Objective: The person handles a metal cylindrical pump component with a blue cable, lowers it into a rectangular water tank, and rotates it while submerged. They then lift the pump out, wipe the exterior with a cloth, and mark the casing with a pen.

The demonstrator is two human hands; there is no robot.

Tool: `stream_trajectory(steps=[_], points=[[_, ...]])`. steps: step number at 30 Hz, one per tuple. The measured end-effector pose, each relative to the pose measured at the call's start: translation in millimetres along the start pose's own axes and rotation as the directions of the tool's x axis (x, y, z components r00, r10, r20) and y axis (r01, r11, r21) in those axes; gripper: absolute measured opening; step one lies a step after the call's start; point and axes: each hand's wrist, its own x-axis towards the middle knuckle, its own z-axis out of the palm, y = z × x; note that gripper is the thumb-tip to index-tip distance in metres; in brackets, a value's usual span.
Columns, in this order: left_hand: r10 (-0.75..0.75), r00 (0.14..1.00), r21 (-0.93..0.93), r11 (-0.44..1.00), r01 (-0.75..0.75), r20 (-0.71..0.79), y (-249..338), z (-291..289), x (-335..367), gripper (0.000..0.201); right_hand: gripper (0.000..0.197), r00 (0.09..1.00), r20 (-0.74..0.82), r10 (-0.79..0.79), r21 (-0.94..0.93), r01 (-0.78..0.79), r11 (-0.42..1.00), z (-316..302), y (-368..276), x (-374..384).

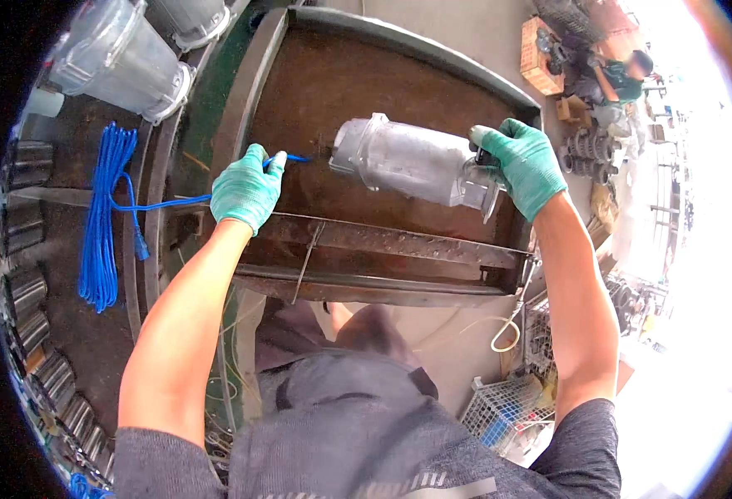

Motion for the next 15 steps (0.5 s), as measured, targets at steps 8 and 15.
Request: stream_trajectory(steps=[8,15], points=[[0.161,0.946,-0.611,0.730,-0.306,-0.282,-51,-49,2,0.036,0.023,0.996,-0.032,-0.078,0.139,0.082,0.987,-49,-56,-82],[0.287,0.874,-0.646,0.591,-0.484,-0.392,-73,-167,-36,0.026,0.027,0.985,0.003,-0.171,0.211,0.167,0.963,-74,-56,-138]])
